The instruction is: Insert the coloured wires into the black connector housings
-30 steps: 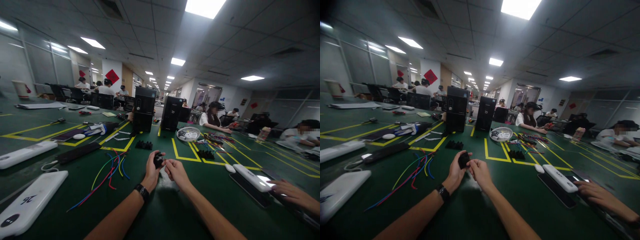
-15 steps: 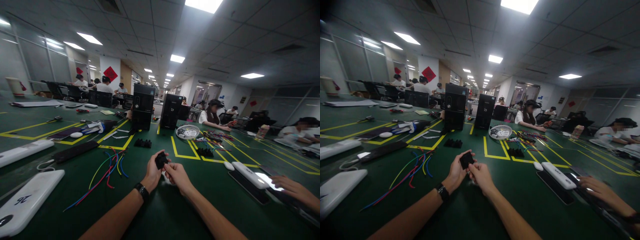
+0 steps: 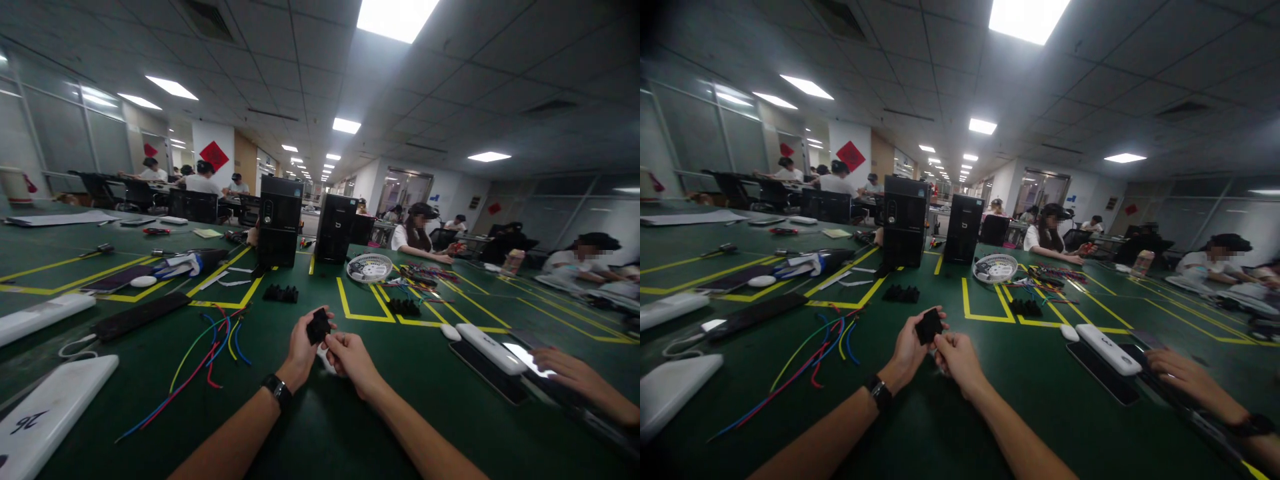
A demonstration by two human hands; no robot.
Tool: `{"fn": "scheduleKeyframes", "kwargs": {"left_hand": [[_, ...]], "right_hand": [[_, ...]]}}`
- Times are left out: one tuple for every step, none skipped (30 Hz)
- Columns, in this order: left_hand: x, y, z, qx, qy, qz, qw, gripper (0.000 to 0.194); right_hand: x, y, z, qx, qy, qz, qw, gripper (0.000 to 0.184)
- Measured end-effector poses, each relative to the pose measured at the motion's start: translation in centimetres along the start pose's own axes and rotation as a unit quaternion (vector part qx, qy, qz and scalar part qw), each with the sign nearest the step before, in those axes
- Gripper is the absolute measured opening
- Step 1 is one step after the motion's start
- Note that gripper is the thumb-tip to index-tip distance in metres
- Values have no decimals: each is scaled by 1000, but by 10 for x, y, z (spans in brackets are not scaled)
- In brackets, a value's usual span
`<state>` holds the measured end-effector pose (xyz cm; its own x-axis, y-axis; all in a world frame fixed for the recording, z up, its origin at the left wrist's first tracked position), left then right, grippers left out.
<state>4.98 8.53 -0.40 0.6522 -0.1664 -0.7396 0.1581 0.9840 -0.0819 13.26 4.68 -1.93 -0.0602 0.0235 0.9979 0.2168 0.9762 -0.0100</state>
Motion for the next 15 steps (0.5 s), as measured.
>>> {"fn": "scheduleKeyframes", "kwargs": {"left_hand": [[-3, -1, 1, 9, 21, 13, 1000, 38], [-6, -1, 1, 20, 44, 31, 998, 37], [-9, -2, 2, 32, 70, 51, 996, 36], [-12, -2, 3, 50, 97, 74, 991, 35], [-15, -3, 5, 69, 123, 94, 986, 34], [-15, -3, 6, 86, 145, 105, 980, 34], [-15, -3, 6, 98, 162, 112, 976, 34], [-15, -3, 6, 103, 172, 114, 973, 34], [-15, -3, 6, 102, 175, 113, 973, 34], [-14, -4, 5, 96, 173, 112, 974, 34], [-14, -4, 4, 86, 167, 111, 976, 34], [-14, -5, 4, 74, 159, 110, 978, 34], [-14, -6, 3, 58, 146, 105, 982, 35], [-13, -7, 2, 37, 130, 94, 986, 36], [-11, -7, 0, 16, 113, 78, 990, 37]], "right_hand": [[-1, -1, 0, 5, -5, 8, 1000, 33], [-3, -1, 0, 11, -12, 18, 1000, 32], [-5, -3, 0, 20, -16, 30, 999, 32], [-7, -4, 1, 31, -15, 44, 998, 32], [-8, -6, 2, 41, -10, 57, 997, 33], [-8, -8, 3, 52, 1, 69, 996, 33], [-9, -9, 4, 61, 13, 83, 995, 33], [-9, -11, 5, 69, 26, 95, 993, 33], [-9, -12, 6, 72, 37, 104, 991, 32], [-9, -13, 6, 73, 46, 110, 990, 32], [-9, -14, 7, 75, 54, 113, 989, 32], [-10, -14, 8, 77, 60, 113, 989, 32], [-10, -14, 8, 79, 66, 111, 989, 32], [-10, -13, 10, 83, 70, 106, 988, 32], [-10, -13, 11, 87, 74, 99, 989, 33]]}}
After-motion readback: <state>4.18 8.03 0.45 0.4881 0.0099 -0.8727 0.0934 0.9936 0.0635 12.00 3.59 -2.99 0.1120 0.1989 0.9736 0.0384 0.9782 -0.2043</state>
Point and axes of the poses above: each hand's wrist, its own y-axis towards the middle knuckle, its own z-axis out of the palm, x = y × z, the point moved 9 cm from there along y, towards the middle knuckle, and after that the axes turned 12 degrees about -x, right-handed, at the moved point
